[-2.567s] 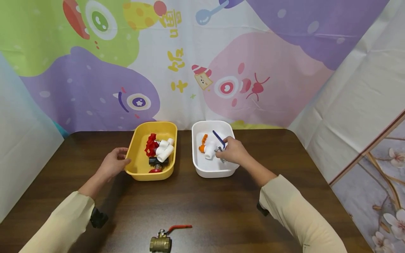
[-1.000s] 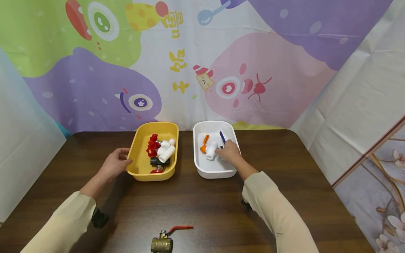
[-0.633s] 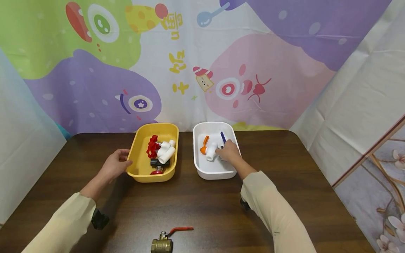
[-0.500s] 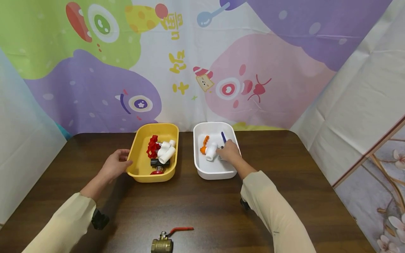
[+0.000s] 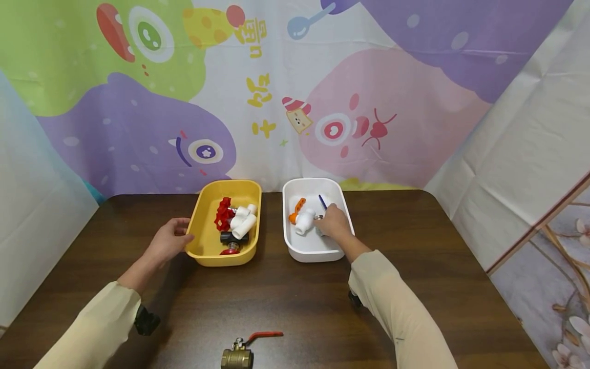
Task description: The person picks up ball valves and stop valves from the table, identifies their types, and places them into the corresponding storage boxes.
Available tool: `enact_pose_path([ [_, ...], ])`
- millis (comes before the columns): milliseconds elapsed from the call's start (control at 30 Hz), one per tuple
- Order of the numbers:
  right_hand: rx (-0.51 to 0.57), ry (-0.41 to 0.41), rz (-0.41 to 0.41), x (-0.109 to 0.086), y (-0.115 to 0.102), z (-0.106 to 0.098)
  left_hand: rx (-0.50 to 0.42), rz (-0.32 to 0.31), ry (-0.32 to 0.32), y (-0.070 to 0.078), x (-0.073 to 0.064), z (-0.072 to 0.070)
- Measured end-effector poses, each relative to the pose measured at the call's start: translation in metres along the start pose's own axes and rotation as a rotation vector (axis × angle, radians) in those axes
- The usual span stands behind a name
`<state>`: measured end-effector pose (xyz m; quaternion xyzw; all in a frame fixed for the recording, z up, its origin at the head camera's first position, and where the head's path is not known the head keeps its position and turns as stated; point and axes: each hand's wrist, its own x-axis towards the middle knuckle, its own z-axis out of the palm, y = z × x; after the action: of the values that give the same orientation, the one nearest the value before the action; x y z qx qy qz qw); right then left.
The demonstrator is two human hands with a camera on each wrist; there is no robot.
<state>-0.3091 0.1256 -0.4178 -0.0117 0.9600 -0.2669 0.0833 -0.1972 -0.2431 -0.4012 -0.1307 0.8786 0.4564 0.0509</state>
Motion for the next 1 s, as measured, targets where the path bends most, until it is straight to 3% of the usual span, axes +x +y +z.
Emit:
enact_pose_path([
  [1000,-0.031,0.005,0.019,0.0032,-0.0008,0.0031,0.005,0.000,-0.001,-0.0005,0.0006,0.0009],
])
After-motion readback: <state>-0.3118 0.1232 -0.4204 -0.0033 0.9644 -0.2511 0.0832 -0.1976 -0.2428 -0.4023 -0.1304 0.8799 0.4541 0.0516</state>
